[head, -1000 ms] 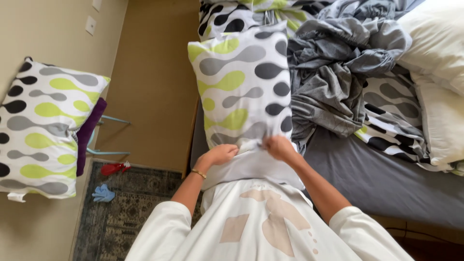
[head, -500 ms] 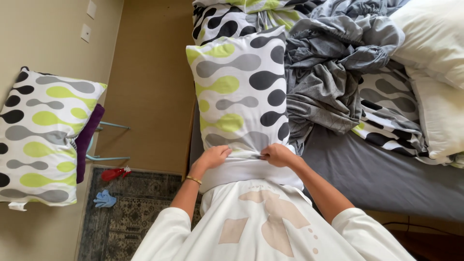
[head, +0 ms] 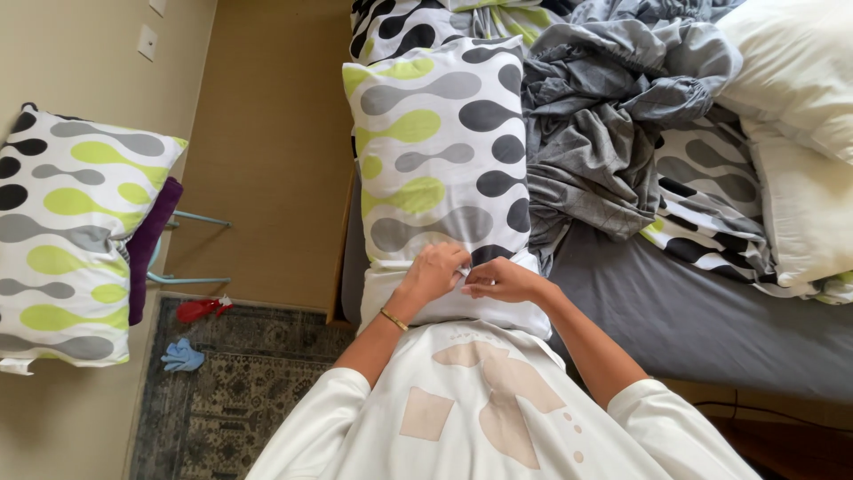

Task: The person inserts a white pillow into a patterned pillowcase on a bed. They repeatedly pull the fabric over the pillow, smooth the surface, and adjust the corners to fit the pillowcase properly.

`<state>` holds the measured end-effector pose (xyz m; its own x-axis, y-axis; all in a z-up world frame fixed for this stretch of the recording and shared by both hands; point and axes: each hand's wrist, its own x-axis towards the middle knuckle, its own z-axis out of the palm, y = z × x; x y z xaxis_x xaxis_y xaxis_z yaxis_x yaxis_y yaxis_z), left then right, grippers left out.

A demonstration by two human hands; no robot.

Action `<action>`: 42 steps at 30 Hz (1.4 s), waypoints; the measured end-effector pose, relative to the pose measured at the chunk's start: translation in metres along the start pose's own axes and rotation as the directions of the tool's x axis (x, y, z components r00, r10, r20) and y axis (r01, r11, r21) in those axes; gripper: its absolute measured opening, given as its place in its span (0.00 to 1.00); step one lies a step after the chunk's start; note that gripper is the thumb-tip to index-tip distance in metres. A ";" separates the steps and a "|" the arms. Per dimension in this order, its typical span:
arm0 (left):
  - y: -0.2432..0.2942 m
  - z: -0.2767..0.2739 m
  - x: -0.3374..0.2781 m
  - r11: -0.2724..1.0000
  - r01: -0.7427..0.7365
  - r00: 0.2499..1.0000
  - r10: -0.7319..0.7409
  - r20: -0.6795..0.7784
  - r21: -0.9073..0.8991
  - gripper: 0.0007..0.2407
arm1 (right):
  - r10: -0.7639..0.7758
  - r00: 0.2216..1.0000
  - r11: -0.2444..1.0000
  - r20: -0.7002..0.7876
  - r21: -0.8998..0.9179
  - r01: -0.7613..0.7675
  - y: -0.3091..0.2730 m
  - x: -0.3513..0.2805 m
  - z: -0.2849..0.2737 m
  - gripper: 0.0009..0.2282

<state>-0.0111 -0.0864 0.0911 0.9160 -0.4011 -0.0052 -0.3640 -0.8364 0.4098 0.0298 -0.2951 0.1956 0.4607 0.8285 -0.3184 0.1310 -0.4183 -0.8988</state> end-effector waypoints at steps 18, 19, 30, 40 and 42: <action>0.004 -0.020 -0.001 0.839 0.302 0.947 -0.317 0.044 -0.453 0.09 | 0.688 0.502 0.620 -0.524 0.784 -0.031 0.098 0.044 -0.016 0.37; 0.002 -0.031 -0.001 0.839 0.301 0.947 -0.320 0.038 -0.453 0.09 | 0.683 0.505 0.625 -0.527 0.780 -0.031 0.113 0.051 -0.021 0.37; -0.018 -0.111 -0.026 0.386 -0.051 0.916 -0.350 -0.197 -0.921 0.08 | 0.287 0.598 0.566 -0.748 0.636 0.524 -0.065 0.063 -0.033 0.04; -0.001 -0.111 -0.027 0.795 -0.049 0.873 -0.260 -0.413 -0.604 0.20 | 0.009 0.803 0.995 -0.596 -0.077 -0.068 -0.045 0.049 -0.011 0.16; -0.003 -0.108 -0.022 0.788 0.018 0.851 -0.335 -0.404 -0.616 0.16 | -0.353 0.762 0.916 -0.542 -0.368 0.162 -0.044 0.036 -0.013 0.14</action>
<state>-0.0117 -0.0344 0.1887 0.9699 0.0896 0.2264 -0.1662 -0.4361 0.8844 0.0527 -0.2518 0.2274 0.7810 0.5775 0.2378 0.5177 -0.3857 -0.7637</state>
